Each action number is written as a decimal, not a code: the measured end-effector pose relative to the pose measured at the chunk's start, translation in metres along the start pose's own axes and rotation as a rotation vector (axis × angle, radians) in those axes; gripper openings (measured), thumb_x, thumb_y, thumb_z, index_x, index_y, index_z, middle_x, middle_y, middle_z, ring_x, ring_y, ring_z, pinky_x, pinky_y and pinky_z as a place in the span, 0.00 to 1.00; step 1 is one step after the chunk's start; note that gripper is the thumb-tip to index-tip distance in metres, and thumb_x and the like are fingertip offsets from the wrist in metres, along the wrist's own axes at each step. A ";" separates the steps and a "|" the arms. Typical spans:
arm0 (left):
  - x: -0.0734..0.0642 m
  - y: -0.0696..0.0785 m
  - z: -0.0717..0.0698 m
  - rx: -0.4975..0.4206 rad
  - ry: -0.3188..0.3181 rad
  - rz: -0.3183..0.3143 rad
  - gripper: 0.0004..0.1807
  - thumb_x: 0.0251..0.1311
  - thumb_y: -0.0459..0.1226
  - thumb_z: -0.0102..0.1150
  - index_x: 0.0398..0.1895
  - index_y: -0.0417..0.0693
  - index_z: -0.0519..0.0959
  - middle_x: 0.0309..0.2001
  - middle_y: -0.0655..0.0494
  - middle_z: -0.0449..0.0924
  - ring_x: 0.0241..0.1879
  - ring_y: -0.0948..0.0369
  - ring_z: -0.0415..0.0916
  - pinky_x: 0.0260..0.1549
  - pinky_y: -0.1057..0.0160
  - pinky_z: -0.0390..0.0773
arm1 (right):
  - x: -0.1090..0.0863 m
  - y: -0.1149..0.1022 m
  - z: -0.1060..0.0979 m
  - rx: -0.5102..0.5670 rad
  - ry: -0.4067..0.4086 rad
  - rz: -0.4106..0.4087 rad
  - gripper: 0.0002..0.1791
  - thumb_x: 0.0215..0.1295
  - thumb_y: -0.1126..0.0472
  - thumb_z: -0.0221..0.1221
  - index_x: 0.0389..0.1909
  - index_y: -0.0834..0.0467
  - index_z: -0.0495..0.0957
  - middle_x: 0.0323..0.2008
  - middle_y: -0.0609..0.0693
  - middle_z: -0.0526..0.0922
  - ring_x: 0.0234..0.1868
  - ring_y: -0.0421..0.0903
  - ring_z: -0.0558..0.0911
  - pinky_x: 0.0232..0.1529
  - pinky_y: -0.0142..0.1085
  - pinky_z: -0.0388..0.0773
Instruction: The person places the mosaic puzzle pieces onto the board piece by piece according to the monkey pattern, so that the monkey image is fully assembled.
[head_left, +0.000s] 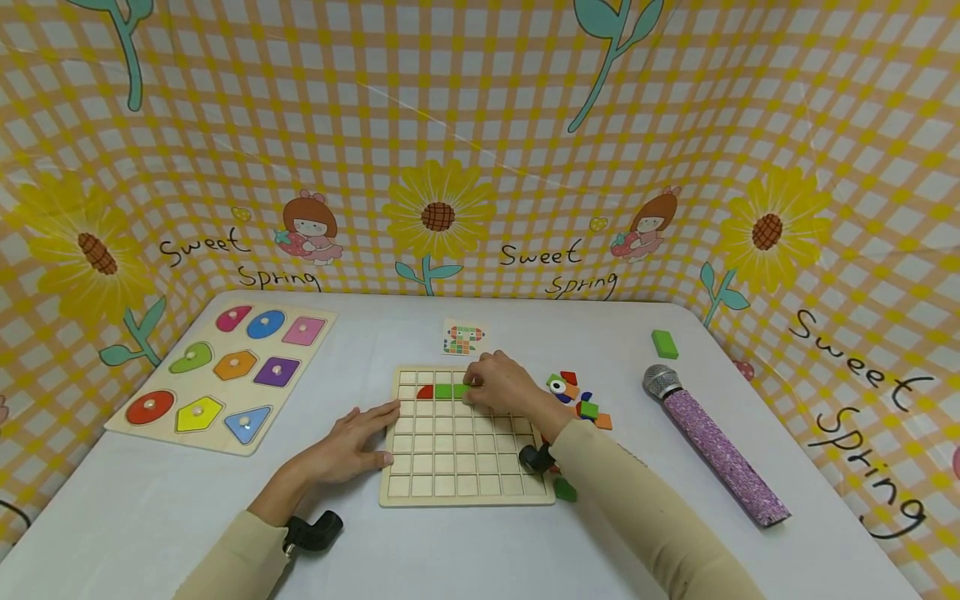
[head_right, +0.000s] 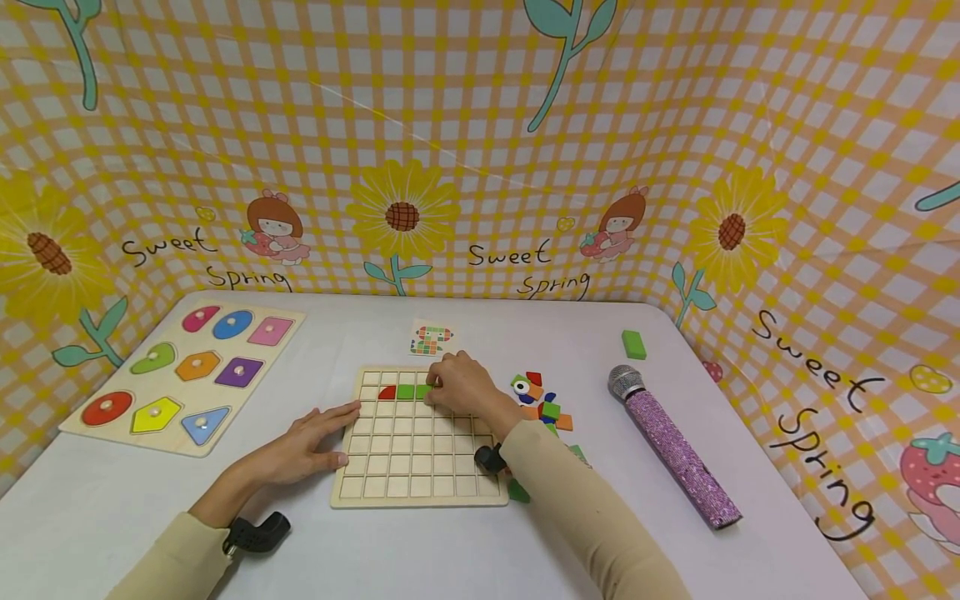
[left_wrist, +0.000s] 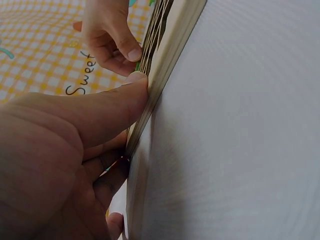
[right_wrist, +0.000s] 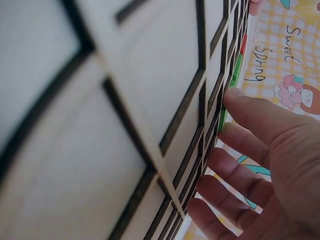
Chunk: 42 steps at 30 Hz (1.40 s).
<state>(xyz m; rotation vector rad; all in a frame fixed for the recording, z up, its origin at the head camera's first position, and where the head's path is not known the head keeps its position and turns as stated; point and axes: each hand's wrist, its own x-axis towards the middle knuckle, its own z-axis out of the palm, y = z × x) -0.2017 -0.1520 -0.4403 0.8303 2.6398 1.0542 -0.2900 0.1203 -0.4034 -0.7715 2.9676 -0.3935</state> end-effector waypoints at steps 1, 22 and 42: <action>0.000 0.000 0.000 -0.001 0.000 0.000 0.37 0.59 0.37 0.59 0.69 0.34 0.58 0.74 0.43 0.51 0.74 0.45 0.48 0.70 0.37 0.36 | 0.000 0.000 0.000 -0.004 -0.003 0.002 0.12 0.56 0.50 0.66 0.39 0.51 0.84 0.35 0.47 0.80 0.38 0.44 0.72 0.39 0.38 0.73; 0.000 -0.001 0.001 0.001 -0.001 0.003 0.36 0.60 0.38 0.59 0.69 0.34 0.58 0.74 0.43 0.51 0.73 0.45 0.47 0.70 0.37 0.37 | -0.047 0.034 -0.026 0.084 0.048 0.001 0.17 0.61 0.52 0.61 0.48 0.56 0.80 0.43 0.52 0.79 0.44 0.49 0.71 0.43 0.42 0.73; 0.000 -0.001 0.000 0.002 -0.004 -0.001 0.37 0.60 0.37 0.59 0.69 0.34 0.57 0.74 0.42 0.51 0.73 0.44 0.47 0.70 0.37 0.36 | -0.117 0.113 -0.030 0.038 0.139 0.188 0.18 0.56 0.54 0.65 0.46 0.58 0.82 0.42 0.55 0.80 0.43 0.51 0.71 0.39 0.39 0.71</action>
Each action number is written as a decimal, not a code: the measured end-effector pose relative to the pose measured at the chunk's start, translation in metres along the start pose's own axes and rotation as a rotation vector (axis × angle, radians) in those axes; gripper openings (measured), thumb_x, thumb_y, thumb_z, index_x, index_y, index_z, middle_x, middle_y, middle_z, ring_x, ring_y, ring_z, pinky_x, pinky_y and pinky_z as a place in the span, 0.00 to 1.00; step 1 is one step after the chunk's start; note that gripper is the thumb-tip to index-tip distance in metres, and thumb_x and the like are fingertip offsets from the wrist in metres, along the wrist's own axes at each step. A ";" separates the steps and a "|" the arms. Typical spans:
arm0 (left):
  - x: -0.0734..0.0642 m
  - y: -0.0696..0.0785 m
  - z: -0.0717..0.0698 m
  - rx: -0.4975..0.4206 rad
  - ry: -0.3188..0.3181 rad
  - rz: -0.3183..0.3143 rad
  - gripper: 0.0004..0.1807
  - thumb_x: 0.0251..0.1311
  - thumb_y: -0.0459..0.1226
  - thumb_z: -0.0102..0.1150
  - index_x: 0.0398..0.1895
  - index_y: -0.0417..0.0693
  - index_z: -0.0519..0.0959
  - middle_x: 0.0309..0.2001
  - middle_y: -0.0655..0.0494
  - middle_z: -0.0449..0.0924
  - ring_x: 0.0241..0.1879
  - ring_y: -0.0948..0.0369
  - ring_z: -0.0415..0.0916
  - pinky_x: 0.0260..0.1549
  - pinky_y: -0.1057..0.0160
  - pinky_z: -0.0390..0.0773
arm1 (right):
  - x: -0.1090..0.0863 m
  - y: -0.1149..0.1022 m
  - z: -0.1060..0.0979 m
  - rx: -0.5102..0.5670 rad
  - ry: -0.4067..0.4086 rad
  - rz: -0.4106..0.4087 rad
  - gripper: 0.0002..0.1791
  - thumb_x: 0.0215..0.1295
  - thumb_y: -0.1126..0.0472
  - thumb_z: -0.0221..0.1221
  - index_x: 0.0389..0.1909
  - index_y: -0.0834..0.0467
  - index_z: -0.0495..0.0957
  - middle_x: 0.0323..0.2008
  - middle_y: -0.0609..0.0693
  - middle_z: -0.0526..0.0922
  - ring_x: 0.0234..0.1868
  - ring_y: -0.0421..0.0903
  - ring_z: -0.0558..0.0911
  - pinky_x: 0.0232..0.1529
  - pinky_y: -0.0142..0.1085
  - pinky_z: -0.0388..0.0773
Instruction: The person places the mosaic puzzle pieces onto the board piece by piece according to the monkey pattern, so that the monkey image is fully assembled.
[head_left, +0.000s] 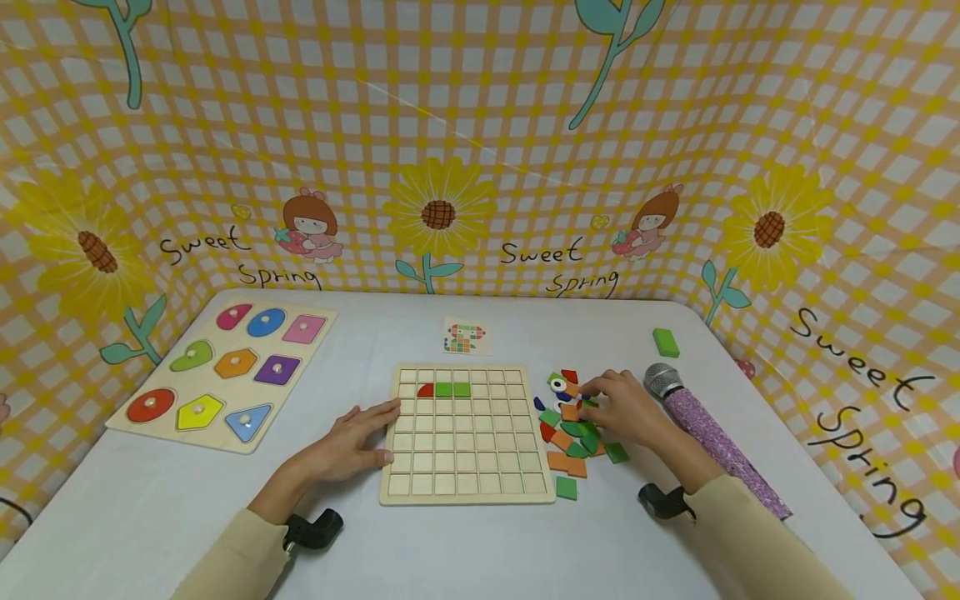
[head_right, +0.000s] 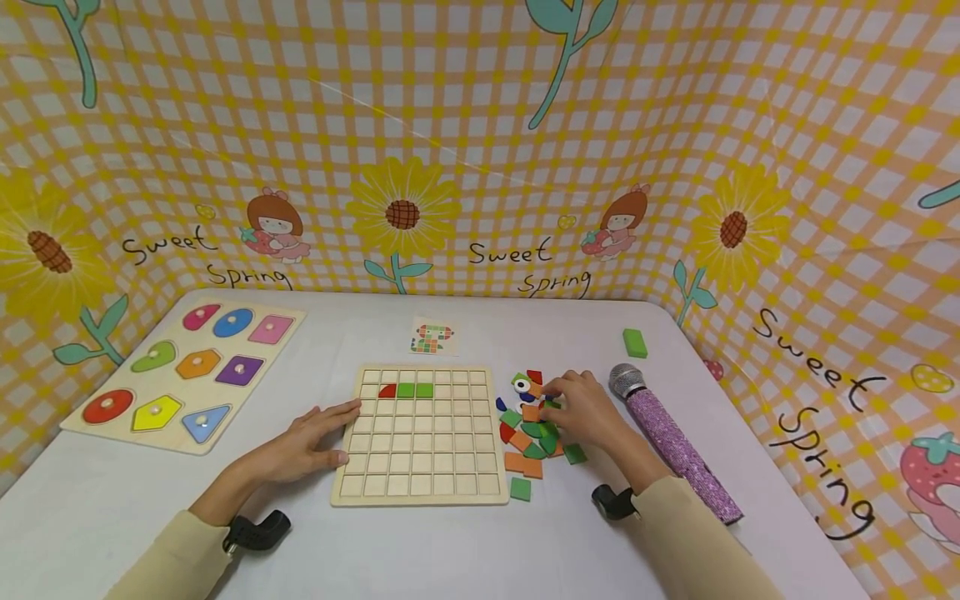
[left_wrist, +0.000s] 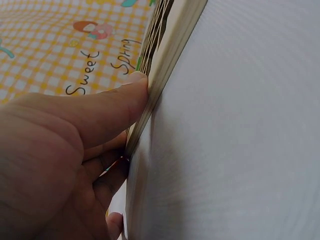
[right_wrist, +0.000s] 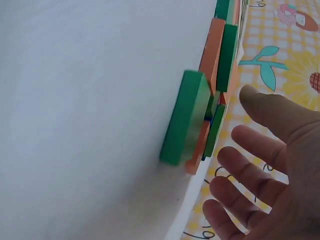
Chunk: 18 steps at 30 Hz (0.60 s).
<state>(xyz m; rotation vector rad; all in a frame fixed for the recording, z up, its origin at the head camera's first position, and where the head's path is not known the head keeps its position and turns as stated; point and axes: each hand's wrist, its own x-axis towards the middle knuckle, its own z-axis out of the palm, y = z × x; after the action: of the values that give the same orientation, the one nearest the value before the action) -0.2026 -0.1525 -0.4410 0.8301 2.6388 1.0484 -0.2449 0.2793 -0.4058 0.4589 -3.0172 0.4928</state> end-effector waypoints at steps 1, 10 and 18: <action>0.000 0.000 0.000 0.002 0.001 -0.001 0.37 0.60 0.37 0.59 0.70 0.34 0.57 0.74 0.42 0.51 0.73 0.44 0.47 0.70 0.37 0.36 | -0.001 0.002 0.000 -0.002 -0.003 0.003 0.18 0.56 0.54 0.65 0.46 0.58 0.82 0.42 0.55 0.80 0.43 0.51 0.71 0.38 0.38 0.70; 0.000 0.000 0.000 0.008 0.006 -0.014 0.37 0.60 0.37 0.59 0.70 0.36 0.57 0.74 0.44 0.51 0.74 0.45 0.47 0.70 0.38 0.36 | -0.007 0.017 -0.001 -0.002 -0.008 -0.020 0.17 0.55 0.55 0.65 0.43 0.60 0.82 0.39 0.55 0.81 0.40 0.50 0.71 0.37 0.35 0.67; 0.001 -0.001 0.001 0.001 0.005 -0.017 0.37 0.60 0.38 0.59 0.70 0.35 0.57 0.74 0.44 0.51 0.74 0.45 0.46 0.70 0.38 0.36 | -0.011 0.023 -0.001 -0.002 -0.015 -0.023 0.15 0.56 0.57 0.64 0.42 0.59 0.82 0.38 0.53 0.80 0.40 0.48 0.71 0.38 0.36 0.67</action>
<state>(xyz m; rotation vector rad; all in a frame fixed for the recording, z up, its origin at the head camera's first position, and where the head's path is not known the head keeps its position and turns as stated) -0.2033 -0.1522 -0.4421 0.8053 2.6453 1.0469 -0.2418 0.3034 -0.4133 0.4980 -3.0225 0.4871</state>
